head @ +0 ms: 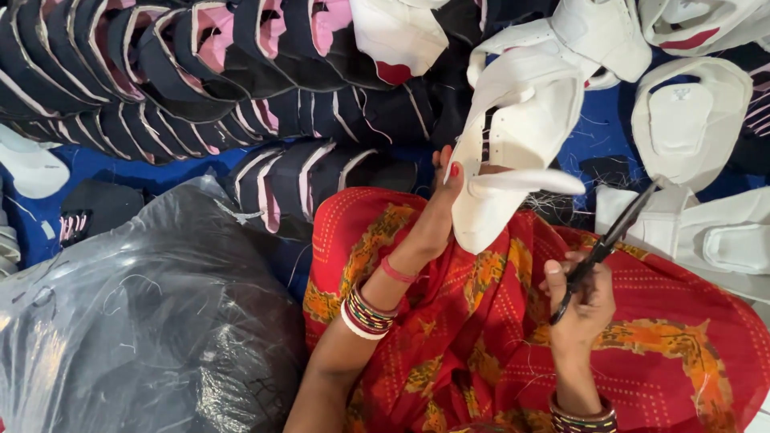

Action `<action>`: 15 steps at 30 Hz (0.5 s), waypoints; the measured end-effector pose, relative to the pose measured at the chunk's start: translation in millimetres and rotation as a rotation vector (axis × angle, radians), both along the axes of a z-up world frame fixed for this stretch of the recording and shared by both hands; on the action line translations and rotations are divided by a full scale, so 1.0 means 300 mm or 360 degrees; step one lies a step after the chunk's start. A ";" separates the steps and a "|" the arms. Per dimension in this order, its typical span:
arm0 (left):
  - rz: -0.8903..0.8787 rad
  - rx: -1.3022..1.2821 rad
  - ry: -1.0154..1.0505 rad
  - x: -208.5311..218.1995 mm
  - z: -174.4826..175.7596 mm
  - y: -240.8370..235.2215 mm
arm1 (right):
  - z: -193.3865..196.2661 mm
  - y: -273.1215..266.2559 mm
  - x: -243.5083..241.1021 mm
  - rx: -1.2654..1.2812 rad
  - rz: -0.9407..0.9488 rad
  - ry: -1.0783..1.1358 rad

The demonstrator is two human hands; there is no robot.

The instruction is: The person trims excess material from the white shoe upper components using scissors.

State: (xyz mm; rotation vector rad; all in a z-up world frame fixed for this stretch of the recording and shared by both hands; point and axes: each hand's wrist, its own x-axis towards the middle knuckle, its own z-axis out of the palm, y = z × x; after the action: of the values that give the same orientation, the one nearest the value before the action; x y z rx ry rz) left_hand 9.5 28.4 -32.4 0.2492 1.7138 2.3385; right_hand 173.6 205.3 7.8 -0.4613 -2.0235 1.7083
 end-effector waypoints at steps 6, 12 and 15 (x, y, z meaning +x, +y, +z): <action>-0.0405 0.0949 -0.0600 0.008 0.122 -0.019 | 0.055 -0.020 -0.042 0.0012 0.0010 -0.0104; -0.0210 0.0433 -0.0566 0.011 0.067 0.027 | 0.111 -0.036 -0.123 -0.0805 0.0329 0.0082; -0.0180 0.0226 -0.0352 -0.010 -0.031 0.010 | 0.153 0.004 -0.133 -0.0707 0.0218 -0.0080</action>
State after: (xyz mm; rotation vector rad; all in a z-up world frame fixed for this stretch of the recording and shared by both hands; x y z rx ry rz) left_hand 6.6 31.3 -41.7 0.1034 1.3984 2.3100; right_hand 133.8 206.6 53.7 -0.5192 -1.7350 2.2623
